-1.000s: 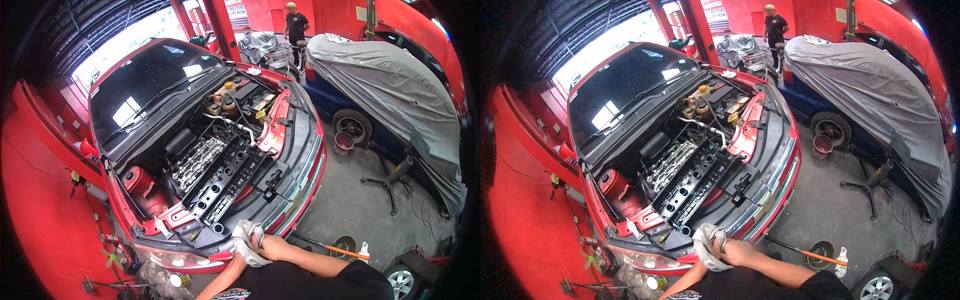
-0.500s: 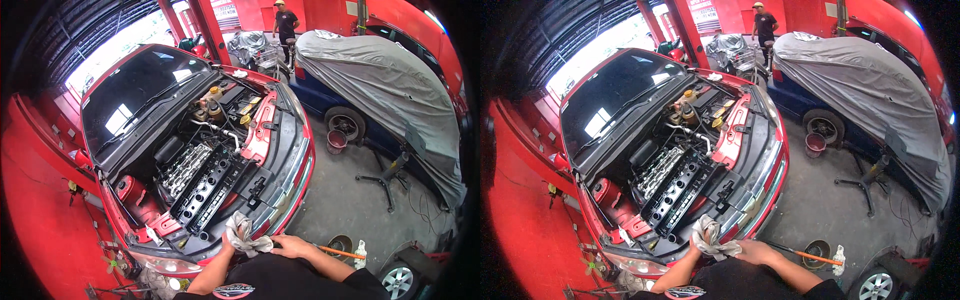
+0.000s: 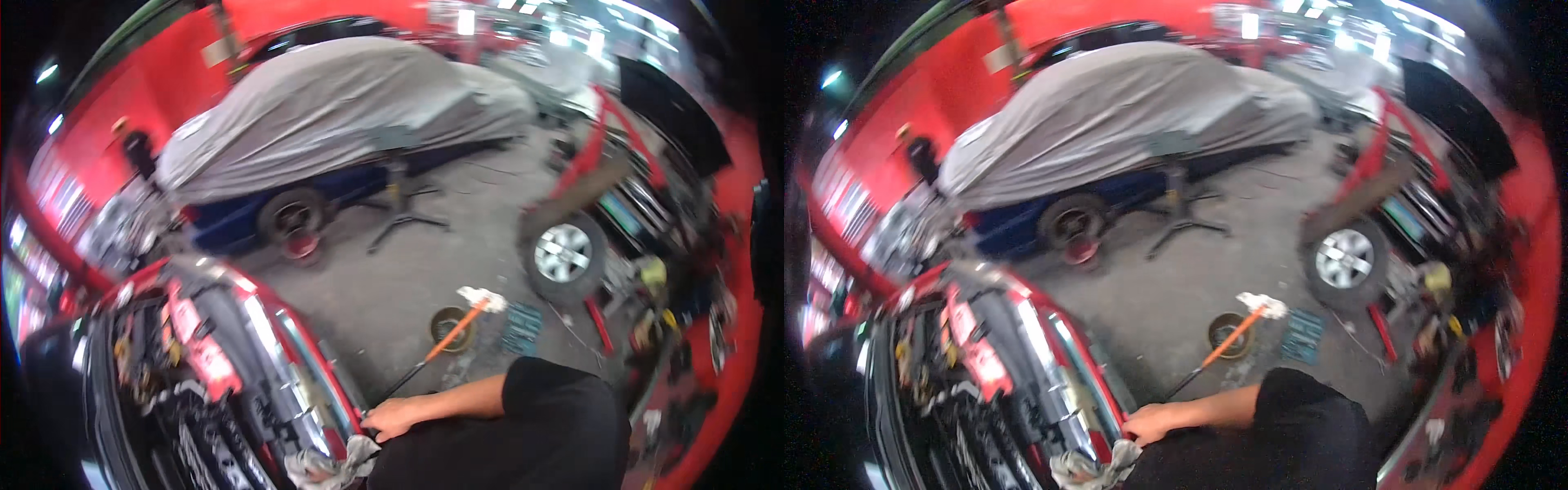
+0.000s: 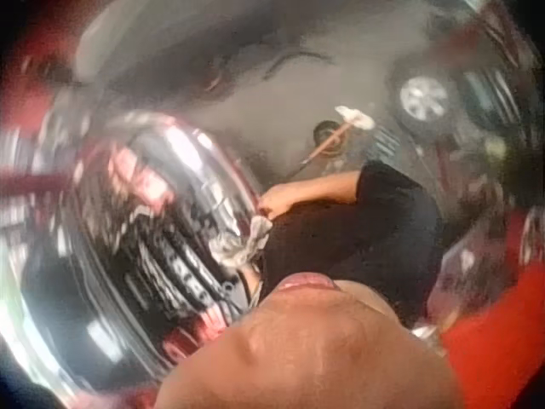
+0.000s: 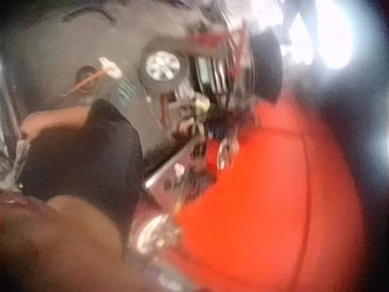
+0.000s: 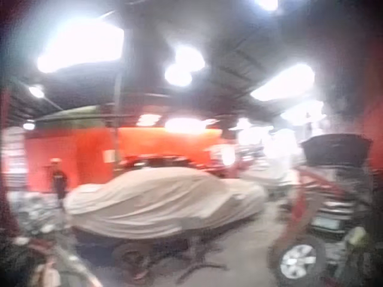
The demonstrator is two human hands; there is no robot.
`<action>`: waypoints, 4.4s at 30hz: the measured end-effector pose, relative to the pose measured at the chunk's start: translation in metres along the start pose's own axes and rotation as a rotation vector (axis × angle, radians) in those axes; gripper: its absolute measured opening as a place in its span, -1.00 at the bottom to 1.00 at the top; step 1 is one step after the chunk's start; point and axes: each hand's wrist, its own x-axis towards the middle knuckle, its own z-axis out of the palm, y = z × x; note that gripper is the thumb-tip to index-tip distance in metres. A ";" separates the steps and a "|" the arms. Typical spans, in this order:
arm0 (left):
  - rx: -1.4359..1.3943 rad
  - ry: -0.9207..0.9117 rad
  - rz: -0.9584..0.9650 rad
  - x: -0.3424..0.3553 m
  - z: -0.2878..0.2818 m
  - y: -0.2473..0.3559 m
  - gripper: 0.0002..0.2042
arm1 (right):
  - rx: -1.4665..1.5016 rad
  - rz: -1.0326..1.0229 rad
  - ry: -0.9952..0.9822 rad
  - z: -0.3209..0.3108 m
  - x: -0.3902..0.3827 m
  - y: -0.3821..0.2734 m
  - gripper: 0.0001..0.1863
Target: The person wipes down a plastic engine valve cover with a cloth and then aligns and presses it onto the engine block by hand.
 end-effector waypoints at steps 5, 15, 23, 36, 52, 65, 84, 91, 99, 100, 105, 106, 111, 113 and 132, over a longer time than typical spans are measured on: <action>-0.138 -0.080 0.134 0.001 -0.014 0.057 -0.73 | 0.070 0.138 0.191 0.013 -0.043 -0.002 -0.30; -0.265 -0.163 0.239 -0.006 -0.029 0.073 -0.83 | 0.236 0.324 0.494 0.028 -0.091 0.014 -0.29; -0.371 -0.098 0.234 -0.012 -0.049 0.043 -0.91 | 0.210 0.181 0.367 0.021 -0.059 0.002 -0.25; 0.072 -0.087 -0.090 -0.062 0.034 -0.158 -0.55 | 0.477 -0.371 2.144 -0.151 -0.141 -0.011 -0.15; -0.023 -0.046 0.017 -0.054 0.018 -0.128 -0.64 | 0.189 -0.350 2.472 -0.146 -0.278 -0.029 -0.24; -0.072 -0.109 0.035 -0.063 0.020 -0.143 -0.61 | 0.356 -0.371 2.408 -0.153 -0.241 -0.065 -0.27; -0.560 -0.115 0.237 -0.030 0.000 -0.066 -0.73 | 0.867 -0.146 1.241 -0.076 -0.092 -0.084 -0.60; -1.027 -0.497 0.311 -0.022 -0.065 0.085 -0.68 | 1.669 -0.315 0.210 0.010 0.010 -0.088 -0.47; -0.440 -0.350 0.779 -0.034 -0.017 0.064 -0.59 | 1.591 -0.042 0.711 0.012 0.034 -0.089 -0.63; -0.431 -0.341 0.767 -0.036 -0.021 0.063 -0.56 | 1.538 -0.026 0.692 0.011 0.030 -0.090 -0.63; -0.289 -0.256 0.721 -0.044 -0.037 0.039 -0.34 | 1.402 0.000 0.479 0.019 0.015 -0.100 -0.54; -0.280 -0.242 0.695 -0.043 -0.046 0.038 -0.31 | 1.386 0.028 0.429 0.025 0.013 -0.101 -0.51; -0.507 -0.373 0.686 -0.034 -0.055 0.034 -0.48 | 0.896 -0.005 0.207 0.032 0.013 -0.071 -0.50; -0.493 -0.326 0.702 -0.042 -0.044 0.019 -0.55 | 0.699 -0.074 0.169 0.016 0.007 -0.090 -0.54; -0.157 -0.365 0.717 -0.033 -0.054 0.044 -0.72 | 1.601 -0.148 0.360 0.031 0.014 -0.082 -0.47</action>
